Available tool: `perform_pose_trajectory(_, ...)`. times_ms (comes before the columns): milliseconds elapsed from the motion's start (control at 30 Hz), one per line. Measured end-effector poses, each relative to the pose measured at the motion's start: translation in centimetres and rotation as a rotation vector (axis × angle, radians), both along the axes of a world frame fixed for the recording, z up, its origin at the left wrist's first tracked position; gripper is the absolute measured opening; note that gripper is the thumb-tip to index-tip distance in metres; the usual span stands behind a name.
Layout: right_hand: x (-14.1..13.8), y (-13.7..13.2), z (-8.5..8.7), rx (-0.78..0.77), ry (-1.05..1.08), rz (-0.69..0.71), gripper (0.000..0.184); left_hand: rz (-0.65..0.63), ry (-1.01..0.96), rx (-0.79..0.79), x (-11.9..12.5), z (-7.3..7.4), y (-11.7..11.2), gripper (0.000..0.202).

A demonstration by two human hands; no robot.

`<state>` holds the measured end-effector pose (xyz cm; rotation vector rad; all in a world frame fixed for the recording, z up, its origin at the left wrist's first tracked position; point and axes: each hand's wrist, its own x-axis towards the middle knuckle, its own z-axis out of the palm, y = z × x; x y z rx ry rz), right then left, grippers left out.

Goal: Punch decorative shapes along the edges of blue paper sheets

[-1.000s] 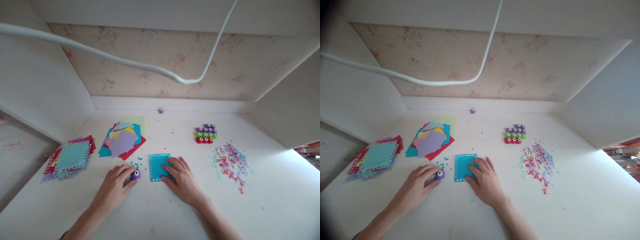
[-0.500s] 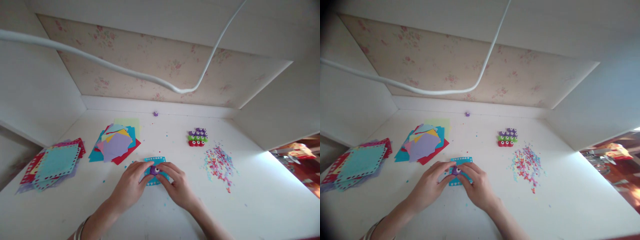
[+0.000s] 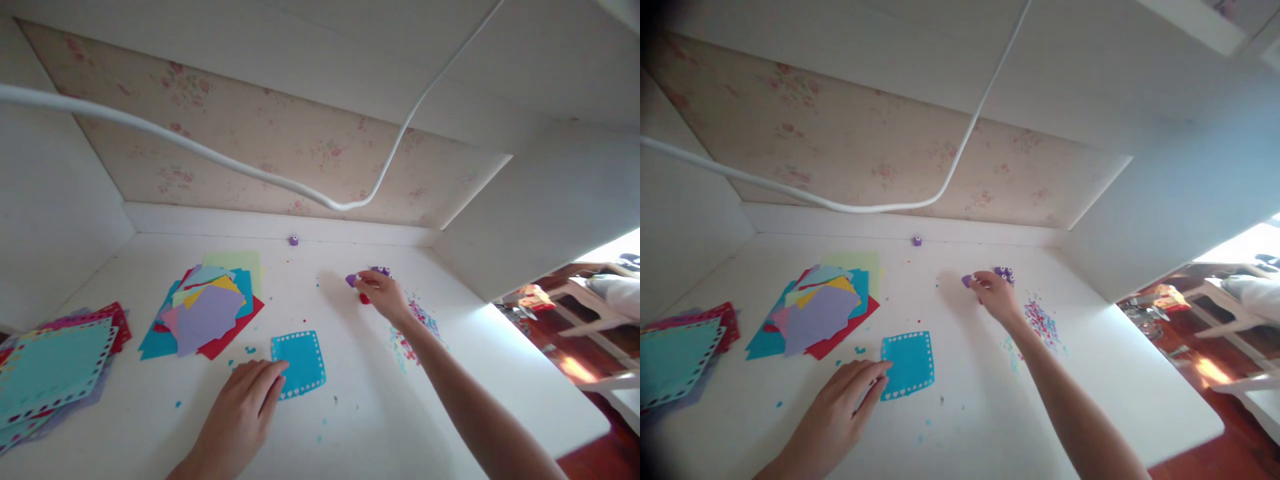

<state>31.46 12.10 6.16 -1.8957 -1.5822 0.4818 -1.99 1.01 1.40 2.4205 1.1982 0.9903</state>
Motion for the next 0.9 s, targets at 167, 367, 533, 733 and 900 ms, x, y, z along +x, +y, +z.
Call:
perform_pose_trajectory(167,5.1,5.1,1.5,-0.048,-0.277,-0.215,0.034,-0.018,0.061,0.047,0.0,-0.2,0.1,0.023)
perform_pose_trajectory(367,6.3,7.2,0.1,-0.137,-0.495,-0.249,0.03,-0.033,0.118,-0.011,-0.2,-0.2,0.3,0.025)
perform_pose_trajectory(533,6.2,7.6,-1.1,-0.176,-0.608,-0.229,0.028,-0.046,0.135,-0.023,-0.4,-0.1,0.4,0.026)
perform_pose_trajectory(733,5.5,7.9,-0.5,-0.185,-0.672,-0.208,0.033,-0.054,0.134,-0.013,-0.6,0.0,0.4,0.024)
perform_pose_trajectory(900,2.3,9.9,0.6,-0.107,-0.642,-0.088,0.04,-0.072,0.174,0.001,-0.6,0.4,0.4,0.026)
